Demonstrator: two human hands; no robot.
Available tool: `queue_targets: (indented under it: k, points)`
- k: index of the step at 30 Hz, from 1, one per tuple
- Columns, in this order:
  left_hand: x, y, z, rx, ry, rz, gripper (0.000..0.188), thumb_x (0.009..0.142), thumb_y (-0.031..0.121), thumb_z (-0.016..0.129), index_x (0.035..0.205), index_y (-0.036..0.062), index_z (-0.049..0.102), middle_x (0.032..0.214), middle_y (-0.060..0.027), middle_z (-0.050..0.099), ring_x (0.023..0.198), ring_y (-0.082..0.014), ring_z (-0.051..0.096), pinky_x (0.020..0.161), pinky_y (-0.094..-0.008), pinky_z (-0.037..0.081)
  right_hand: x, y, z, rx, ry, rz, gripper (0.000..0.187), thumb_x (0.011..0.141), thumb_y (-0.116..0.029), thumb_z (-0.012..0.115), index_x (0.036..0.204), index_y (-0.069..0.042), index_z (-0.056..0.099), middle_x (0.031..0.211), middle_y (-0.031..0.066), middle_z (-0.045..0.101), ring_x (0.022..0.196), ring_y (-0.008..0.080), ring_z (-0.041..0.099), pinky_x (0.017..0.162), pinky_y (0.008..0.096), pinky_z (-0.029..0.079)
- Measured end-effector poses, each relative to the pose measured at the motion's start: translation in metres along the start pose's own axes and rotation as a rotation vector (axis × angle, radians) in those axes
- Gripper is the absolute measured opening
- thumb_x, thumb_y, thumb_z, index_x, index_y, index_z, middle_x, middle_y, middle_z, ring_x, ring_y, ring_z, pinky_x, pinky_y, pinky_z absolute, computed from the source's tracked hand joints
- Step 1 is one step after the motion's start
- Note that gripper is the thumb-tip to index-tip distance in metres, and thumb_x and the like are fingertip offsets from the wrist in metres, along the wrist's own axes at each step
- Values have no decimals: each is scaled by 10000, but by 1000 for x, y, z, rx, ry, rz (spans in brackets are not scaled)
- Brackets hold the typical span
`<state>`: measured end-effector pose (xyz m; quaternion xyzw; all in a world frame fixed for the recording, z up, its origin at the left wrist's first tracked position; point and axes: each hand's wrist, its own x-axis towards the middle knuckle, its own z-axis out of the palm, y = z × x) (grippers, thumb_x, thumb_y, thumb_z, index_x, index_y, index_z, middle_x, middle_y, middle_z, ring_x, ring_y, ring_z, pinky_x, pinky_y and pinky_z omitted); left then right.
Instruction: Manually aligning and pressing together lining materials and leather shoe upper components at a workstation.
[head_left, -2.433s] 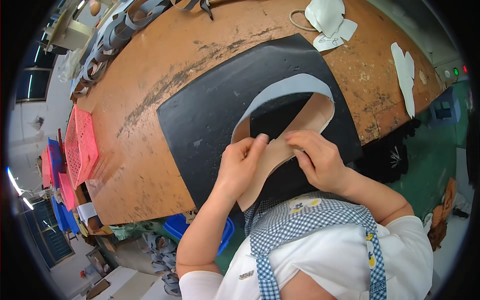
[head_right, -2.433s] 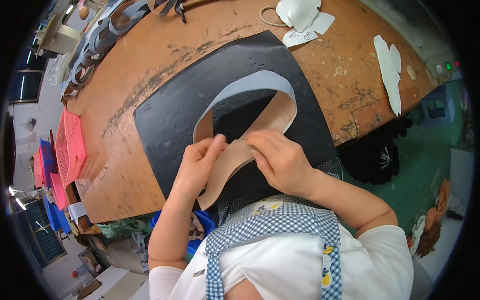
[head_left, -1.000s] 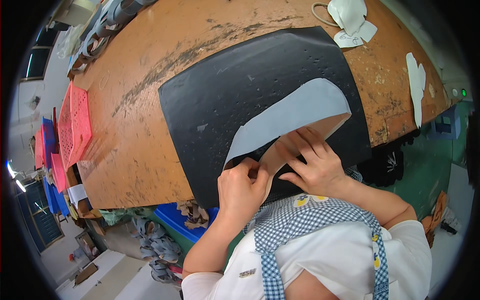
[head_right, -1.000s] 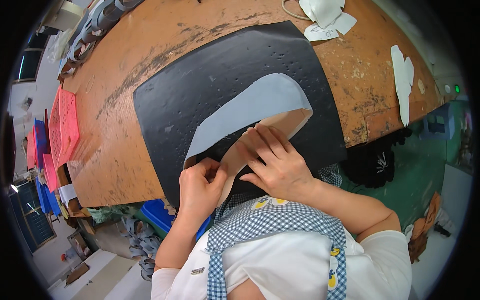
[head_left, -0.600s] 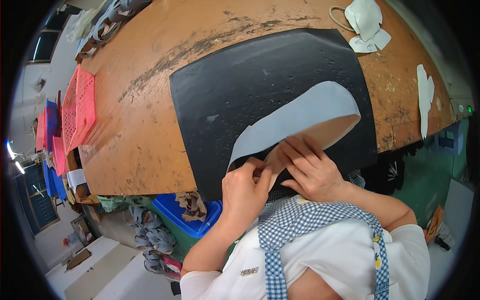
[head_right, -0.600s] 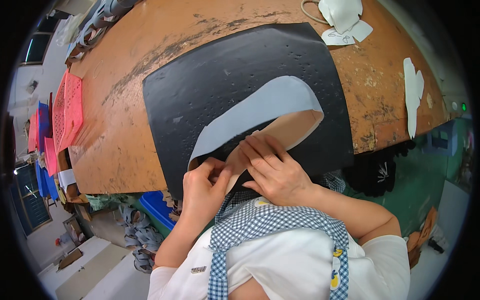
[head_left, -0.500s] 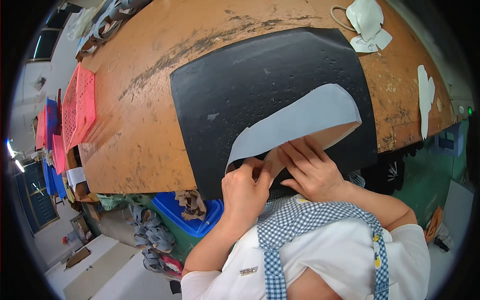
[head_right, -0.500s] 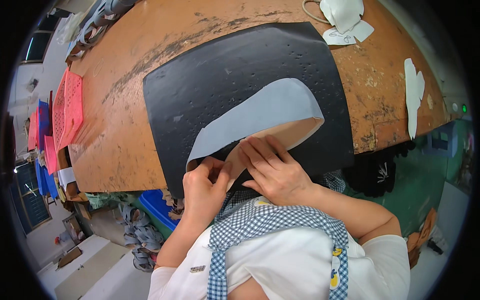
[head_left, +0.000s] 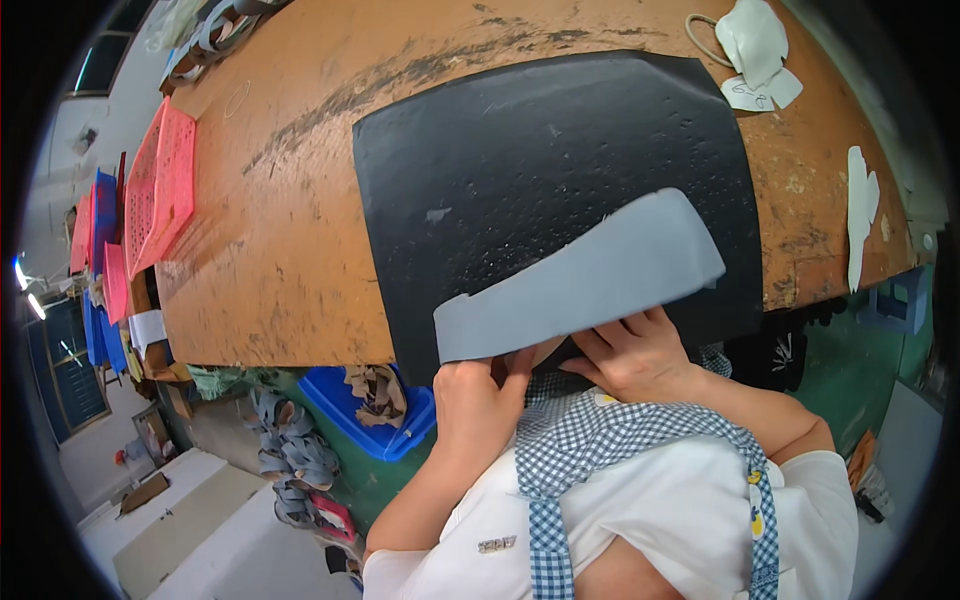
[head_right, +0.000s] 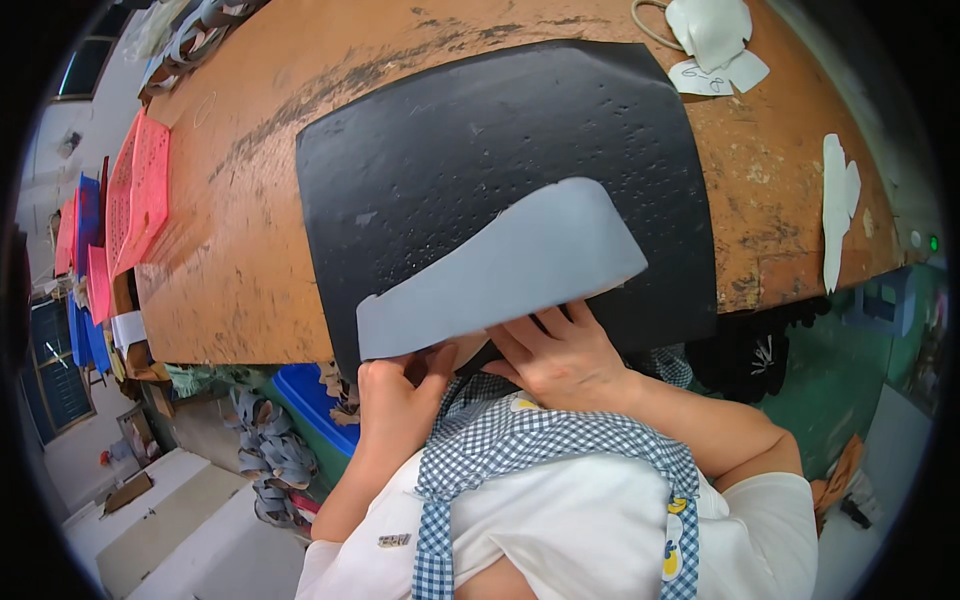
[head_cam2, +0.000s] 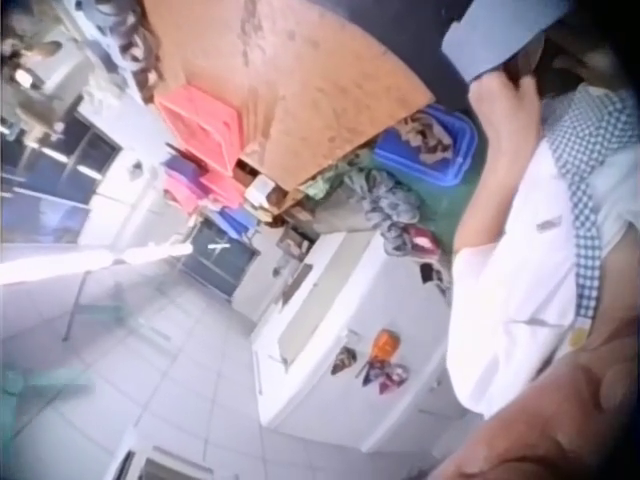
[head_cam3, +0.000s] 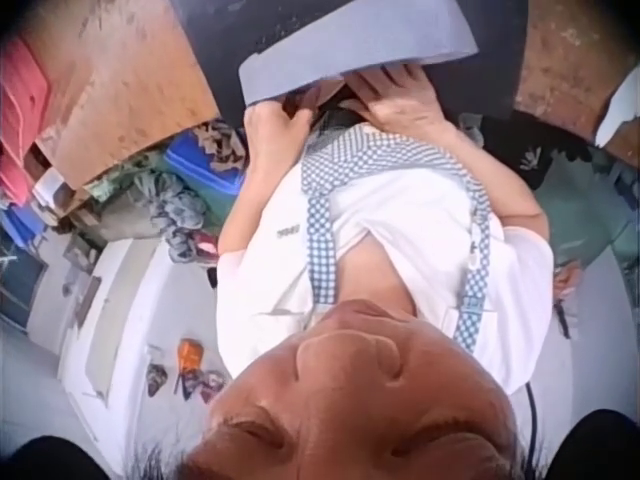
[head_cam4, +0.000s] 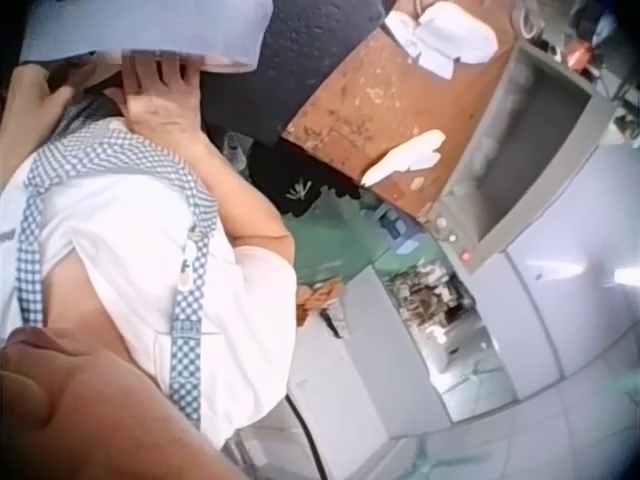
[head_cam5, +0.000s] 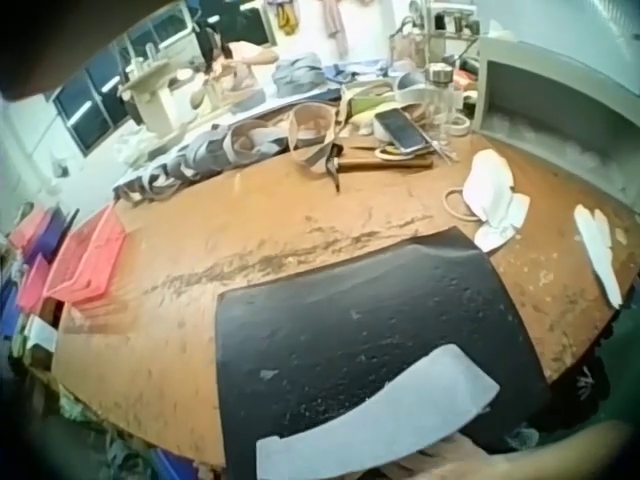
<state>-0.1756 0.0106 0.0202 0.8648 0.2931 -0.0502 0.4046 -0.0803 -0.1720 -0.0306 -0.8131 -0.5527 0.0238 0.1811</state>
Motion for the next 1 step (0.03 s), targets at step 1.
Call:
queue_targets:
  k: [1]
  points:
    - [-6,-6,1,-34,8,-26,195,852,179,715,932,1,715,772,-195,713,684,-317,721,657,-408,555,-3,2,3,28,-72,-26,639,771,-483,750,1279,-107,655,1395,157,521,1361,345,438,1134,544,332]
